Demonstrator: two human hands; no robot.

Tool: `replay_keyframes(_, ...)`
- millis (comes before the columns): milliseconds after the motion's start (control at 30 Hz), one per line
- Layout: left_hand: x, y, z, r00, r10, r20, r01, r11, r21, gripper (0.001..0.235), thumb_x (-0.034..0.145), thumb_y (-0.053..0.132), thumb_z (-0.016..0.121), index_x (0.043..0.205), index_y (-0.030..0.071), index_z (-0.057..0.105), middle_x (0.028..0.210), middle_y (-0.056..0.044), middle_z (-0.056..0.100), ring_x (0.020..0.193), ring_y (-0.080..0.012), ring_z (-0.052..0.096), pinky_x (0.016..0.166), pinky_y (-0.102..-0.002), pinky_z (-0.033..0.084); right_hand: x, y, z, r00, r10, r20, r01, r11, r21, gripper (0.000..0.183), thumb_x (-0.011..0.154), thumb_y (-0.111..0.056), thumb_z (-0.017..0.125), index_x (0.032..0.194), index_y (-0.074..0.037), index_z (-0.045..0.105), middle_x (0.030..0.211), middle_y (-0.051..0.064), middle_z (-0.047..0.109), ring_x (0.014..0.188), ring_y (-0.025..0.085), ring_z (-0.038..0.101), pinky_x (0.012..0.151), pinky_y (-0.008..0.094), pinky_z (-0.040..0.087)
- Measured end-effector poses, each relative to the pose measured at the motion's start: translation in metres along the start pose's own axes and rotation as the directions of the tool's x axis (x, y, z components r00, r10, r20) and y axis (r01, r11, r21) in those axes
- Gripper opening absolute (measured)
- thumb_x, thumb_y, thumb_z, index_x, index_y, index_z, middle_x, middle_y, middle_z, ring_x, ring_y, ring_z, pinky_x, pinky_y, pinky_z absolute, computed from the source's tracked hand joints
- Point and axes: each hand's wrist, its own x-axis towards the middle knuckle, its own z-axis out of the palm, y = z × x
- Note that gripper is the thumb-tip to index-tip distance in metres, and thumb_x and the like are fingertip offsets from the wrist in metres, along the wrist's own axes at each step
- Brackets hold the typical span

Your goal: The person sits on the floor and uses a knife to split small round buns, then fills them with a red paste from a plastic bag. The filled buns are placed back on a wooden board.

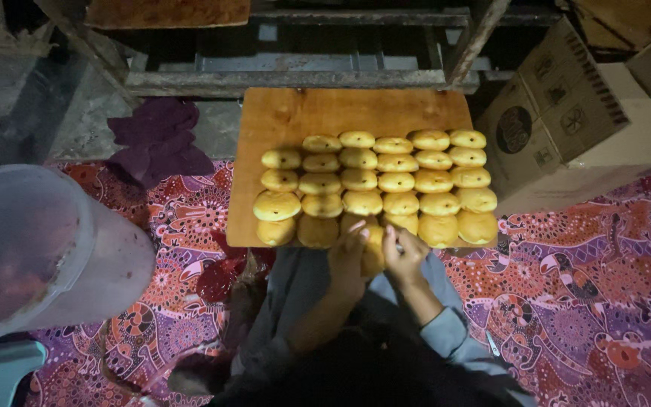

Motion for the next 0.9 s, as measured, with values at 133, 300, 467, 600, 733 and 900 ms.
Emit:
replay_keyframes(133, 0.016, 0.029, -0.015, 0.845, 0.452, 0.285, -0.532, 0.763, 0.367, 0.077, 0.077, 0.037, 0.083, 0.136, -0.001, 0.052, 0.126, -0.016, 0.058, 0.119, -0.0249, 0.052, 0.100, -0.040, 0.044, 0.006, -0.018, 0.004, 0.996, 0.078, 0.045, -0.082, 0.993, 0.081, 0.021, 0.098, -0.008, 0.070, 0.079, -0.002, 0.066, 0.065, 0.007, 0.062, 0.056, 0.015, 0.059, 0.056, 0.030, 0.047)
replay_keyframes(300, 0.020, 0.076, -0.033, 0.840, 0.099, 0.533, -0.490, 0.558, 0.669, 0.078, 0.062, 0.035, 0.090, 0.128, 0.007, 0.062, 0.124, -0.016, 0.065, 0.120, -0.0263, 0.058, 0.102, -0.041, 0.047, 0.010, -0.013, -0.003, 0.956, 0.245, 0.164, -0.255, 0.966, 0.044, 0.020, 0.095, -0.010, 0.072, 0.078, -0.001, 0.070, 0.058, 0.006, 0.057, 0.052, 0.012, 0.050, 0.050, 0.029, 0.041)
replay_keyframes(467, 0.145, 0.131, -0.093, 0.779, 0.175, 0.602, -0.569, 0.599, 0.564, 0.073, 0.066, 0.016, 0.079, 0.135, 0.004, 0.056, 0.129, -0.011, 0.063, 0.122, -0.0229, 0.058, 0.102, -0.036, 0.048, 0.009, 0.035, -0.070, 0.829, 0.555, -0.068, -0.516, 0.806, 0.290, 0.014, 0.104, -0.010, 0.063, 0.097, 0.000, 0.070, 0.078, -0.001, 0.061, 0.064, 0.008, 0.053, 0.056, 0.024, 0.041)
replay_keyframes(600, 0.278, 0.147, -0.148, 0.851, 0.093, 0.517, -0.444, 0.654, 0.612, 0.069, 0.070, 0.003, 0.072, 0.137, 0.002, 0.055, 0.128, -0.009, 0.064, 0.118, -0.0213, 0.059, 0.099, -0.033, 0.049, -0.006, 0.079, -0.134, 0.826, 0.477, -0.301, -0.410, 0.874, 0.261, 0.029, 0.114, -0.011, 0.062, 0.090, 0.004, 0.060, 0.083, 0.002, 0.061, 0.072, 0.008, 0.053, 0.066, 0.024, 0.043)
replay_keyframes(733, 0.374, 0.123, -0.174, 0.917, -0.086, 0.388, -0.251, 0.631, 0.734, 0.060, 0.073, 0.000, 0.066, 0.133, 0.002, 0.062, 0.116, -0.011, 0.070, 0.108, -0.0219, 0.065, 0.092, -0.034, 0.053, -0.040, 0.106, -0.165, 0.580, 0.760, -0.293, -0.643, 0.648, 0.408, 0.031, 0.115, -0.017, 0.068, 0.089, 0.000, 0.063, 0.072, 0.002, 0.055, 0.060, 0.010, 0.043, 0.055, 0.027, 0.029)
replay_keyframes(900, 0.407, 0.059, -0.186, 0.930, -0.151, 0.334, -0.038, 0.866, 0.499, 0.044, 0.083, -0.002, 0.060, 0.127, -0.003, 0.065, 0.111, -0.011, 0.072, 0.103, -0.0228, 0.068, 0.089, -0.035, 0.057, -0.109, 0.143, -0.172, 0.542, 0.792, -0.280, -0.820, 0.572, 0.030, 0.025, 0.104, -0.019, 0.071, 0.102, 0.005, 0.063, 0.075, 0.013, 0.063, 0.067, 0.022, 0.056, 0.060, 0.034, 0.042)
